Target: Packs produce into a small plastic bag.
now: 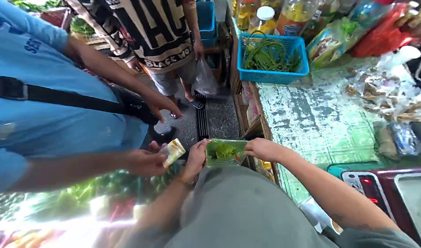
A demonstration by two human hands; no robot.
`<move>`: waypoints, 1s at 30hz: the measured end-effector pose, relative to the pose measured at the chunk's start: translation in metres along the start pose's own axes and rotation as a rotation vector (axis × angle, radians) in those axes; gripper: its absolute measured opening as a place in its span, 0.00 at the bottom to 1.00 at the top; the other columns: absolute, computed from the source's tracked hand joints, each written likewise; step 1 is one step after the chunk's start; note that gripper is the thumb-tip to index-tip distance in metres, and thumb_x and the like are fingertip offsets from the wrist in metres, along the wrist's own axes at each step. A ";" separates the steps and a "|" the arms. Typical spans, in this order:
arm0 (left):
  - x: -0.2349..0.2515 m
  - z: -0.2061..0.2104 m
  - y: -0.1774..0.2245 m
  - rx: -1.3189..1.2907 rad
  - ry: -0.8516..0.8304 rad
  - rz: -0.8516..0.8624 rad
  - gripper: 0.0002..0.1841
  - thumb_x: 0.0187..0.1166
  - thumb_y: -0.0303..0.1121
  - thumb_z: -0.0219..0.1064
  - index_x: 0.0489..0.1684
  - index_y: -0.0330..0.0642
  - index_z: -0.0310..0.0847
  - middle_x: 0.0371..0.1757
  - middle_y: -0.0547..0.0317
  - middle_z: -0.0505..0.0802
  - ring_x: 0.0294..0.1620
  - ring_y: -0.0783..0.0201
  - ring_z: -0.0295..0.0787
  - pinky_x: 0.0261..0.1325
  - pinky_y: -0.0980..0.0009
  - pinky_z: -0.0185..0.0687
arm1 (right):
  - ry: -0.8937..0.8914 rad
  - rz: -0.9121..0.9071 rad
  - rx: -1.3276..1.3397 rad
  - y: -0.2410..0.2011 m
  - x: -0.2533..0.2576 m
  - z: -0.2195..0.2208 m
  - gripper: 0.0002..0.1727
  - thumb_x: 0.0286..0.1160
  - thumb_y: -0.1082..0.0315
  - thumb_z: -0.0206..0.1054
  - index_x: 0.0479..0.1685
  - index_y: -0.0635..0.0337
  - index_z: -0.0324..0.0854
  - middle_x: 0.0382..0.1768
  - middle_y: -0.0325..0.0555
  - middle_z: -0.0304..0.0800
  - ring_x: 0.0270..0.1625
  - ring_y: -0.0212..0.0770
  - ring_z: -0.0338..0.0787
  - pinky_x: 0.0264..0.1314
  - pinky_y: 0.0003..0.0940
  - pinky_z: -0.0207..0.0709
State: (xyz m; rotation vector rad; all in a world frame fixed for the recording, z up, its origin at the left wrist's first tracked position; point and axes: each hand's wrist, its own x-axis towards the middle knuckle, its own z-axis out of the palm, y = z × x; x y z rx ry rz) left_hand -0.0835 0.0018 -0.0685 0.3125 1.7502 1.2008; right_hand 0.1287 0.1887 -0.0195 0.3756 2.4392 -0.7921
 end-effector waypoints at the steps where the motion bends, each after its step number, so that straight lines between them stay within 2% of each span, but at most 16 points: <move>1: 0.011 -0.007 -0.006 0.005 0.023 -0.027 0.21 0.95 0.47 0.50 0.64 0.43 0.84 0.23 0.62 0.78 0.14 0.69 0.67 0.18 0.72 0.69 | -0.015 -0.004 0.002 -0.003 0.011 -0.004 0.23 0.95 0.57 0.51 0.59 0.67 0.87 0.61 0.63 0.89 0.71 0.61 0.85 0.79 0.60 0.70; 6: 0.058 -0.041 -0.054 0.114 0.084 -0.072 0.24 0.93 0.54 0.49 0.62 0.48 0.85 0.22 0.62 0.77 0.16 0.69 0.69 0.23 0.70 0.73 | -0.067 0.014 0.057 -0.010 0.052 -0.009 0.24 0.94 0.55 0.52 0.57 0.65 0.88 0.57 0.61 0.90 0.68 0.59 0.86 0.75 0.61 0.72; 8: 0.080 -0.063 -0.095 0.141 0.046 0.030 0.25 0.92 0.55 0.50 0.64 0.47 0.85 0.24 0.60 0.81 0.18 0.67 0.72 0.25 0.67 0.76 | -0.067 0.027 0.060 -0.010 0.058 -0.013 0.23 0.94 0.56 0.52 0.56 0.65 0.88 0.57 0.60 0.90 0.67 0.59 0.86 0.75 0.60 0.73; 10: 0.095 -0.084 -0.133 -0.002 0.009 0.204 0.23 0.91 0.52 0.55 0.63 0.42 0.84 0.23 0.64 0.81 0.15 0.73 0.71 0.18 0.74 0.72 | -0.028 0.018 0.066 -0.013 0.060 -0.022 0.23 0.94 0.56 0.53 0.54 0.66 0.88 0.57 0.59 0.90 0.67 0.58 0.87 0.75 0.59 0.74; 13: 0.065 -0.104 -0.087 -0.303 -0.230 0.040 0.17 0.92 0.46 0.54 0.64 0.50 0.82 0.33 0.64 0.85 0.28 0.71 0.81 0.37 0.72 0.84 | 0.122 0.037 0.052 -0.027 0.060 -0.043 0.20 0.91 0.56 0.57 0.51 0.63 0.89 0.56 0.56 0.91 0.65 0.56 0.88 0.73 0.59 0.76; 16: 0.050 -0.097 -0.061 -0.560 -0.485 0.013 0.22 0.91 0.48 0.54 0.69 0.43 0.81 0.34 0.57 0.87 0.28 0.66 0.83 0.39 0.66 0.87 | 0.412 -0.014 0.056 -0.058 0.050 -0.060 0.16 0.83 0.54 0.68 0.57 0.53 0.92 0.66 0.49 0.90 0.76 0.55 0.81 0.81 0.59 0.70; 18: 0.031 -0.063 -0.029 -0.392 -0.244 0.065 0.20 0.93 0.48 0.54 0.59 0.45 0.85 0.24 0.66 0.83 0.18 0.75 0.75 0.24 0.77 0.79 | 0.502 -0.091 0.290 -0.097 0.048 -0.073 0.24 0.81 0.47 0.68 0.67 0.51 0.87 0.66 0.43 0.88 0.69 0.43 0.85 0.74 0.47 0.78; 20: 0.013 -0.037 0.001 -0.295 -0.051 0.130 0.13 0.92 0.38 0.56 0.54 0.39 0.83 0.30 0.64 0.88 0.26 0.76 0.81 0.32 0.78 0.82 | 0.374 -0.135 0.668 -0.131 0.057 -0.083 0.33 0.78 0.47 0.72 0.79 0.53 0.77 0.65 0.44 0.89 0.58 0.36 0.92 0.61 0.39 0.88; 22: -0.009 -0.027 0.018 -0.191 0.127 0.108 0.09 0.86 0.24 0.56 0.56 0.30 0.77 0.34 0.60 0.87 0.29 0.74 0.82 0.36 0.75 0.83 | 0.183 -0.185 0.951 -0.150 0.076 -0.083 0.39 0.76 0.53 0.75 0.85 0.56 0.67 0.66 0.51 0.88 0.61 0.39 0.92 0.67 0.39 0.87; 23: -0.014 -0.027 0.022 -0.115 0.224 0.089 0.08 0.84 0.23 0.59 0.52 0.29 0.78 0.31 0.58 0.87 0.26 0.72 0.83 0.31 0.74 0.83 | 0.153 -0.218 1.054 -0.157 0.086 -0.082 0.37 0.77 0.59 0.75 0.84 0.58 0.68 0.64 0.53 0.89 0.60 0.40 0.92 0.67 0.39 0.86; 24: -0.017 -0.031 0.023 -0.073 0.256 0.081 0.09 0.84 0.25 0.60 0.54 0.28 0.78 0.33 0.55 0.87 0.28 0.70 0.83 0.33 0.71 0.84 | 0.168 -0.259 1.125 -0.161 0.093 -0.082 0.32 0.77 0.65 0.74 0.80 0.61 0.72 0.60 0.54 0.90 0.58 0.40 0.92 0.66 0.39 0.86; 26: -0.027 -0.052 0.025 -0.167 0.089 0.129 0.10 0.83 0.27 0.62 0.54 0.30 0.79 0.37 0.53 0.87 0.35 0.68 0.84 0.39 0.70 0.83 | 0.279 -0.348 1.139 -0.163 0.092 -0.083 0.23 0.77 0.71 0.72 0.71 0.65 0.81 0.55 0.53 0.92 0.53 0.38 0.92 0.61 0.37 0.86; 27: -0.027 -0.073 0.035 -0.269 -0.137 0.125 0.08 0.82 0.29 0.62 0.50 0.34 0.81 0.37 0.57 0.90 0.38 0.72 0.87 0.42 0.75 0.86 | 0.363 -0.382 1.094 -0.159 0.087 -0.087 0.20 0.78 0.72 0.71 0.69 0.65 0.83 0.54 0.53 0.92 0.50 0.39 0.91 0.59 0.37 0.86; 28: -0.030 -0.085 0.067 -0.299 -0.369 0.030 0.09 0.82 0.32 0.64 0.48 0.35 0.82 0.39 0.57 0.92 0.40 0.72 0.89 0.45 0.77 0.87 | 0.445 -0.393 1.069 -0.152 0.081 -0.093 0.18 0.79 0.72 0.70 0.67 0.67 0.84 0.52 0.54 0.92 0.47 0.39 0.90 0.56 0.38 0.85; 29: -0.044 -0.088 0.127 -0.178 -0.493 -0.198 0.12 0.79 0.37 0.69 0.48 0.36 0.86 0.39 0.58 0.95 0.41 0.73 0.93 0.48 0.79 0.88 | 0.519 -0.367 1.073 -0.140 0.072 -0.101 0.16 0.82 0.72 0.68 0.64 0.68 0.84 0.50 0.53 0.93 0.45 0.38 0.91 0.54 0.38 0.85; 30: -0.060 -0.076 0.194 0.093 -0.550 -0.416 0.15 0.75 0.41 0.65 0.47 0.38 0.81 0.39 0.60 0.92 0.43 0.75 0.89 0.51 0.81 0.83 | 0.594 -0.309 1.098 -0.123 0.060 -0.109 0.14 0.84 0.70 0.66 0.62 0.69 0.85 0.48 0.53 0.93 0.45 0.37 0.91 0.54 0.37 0.85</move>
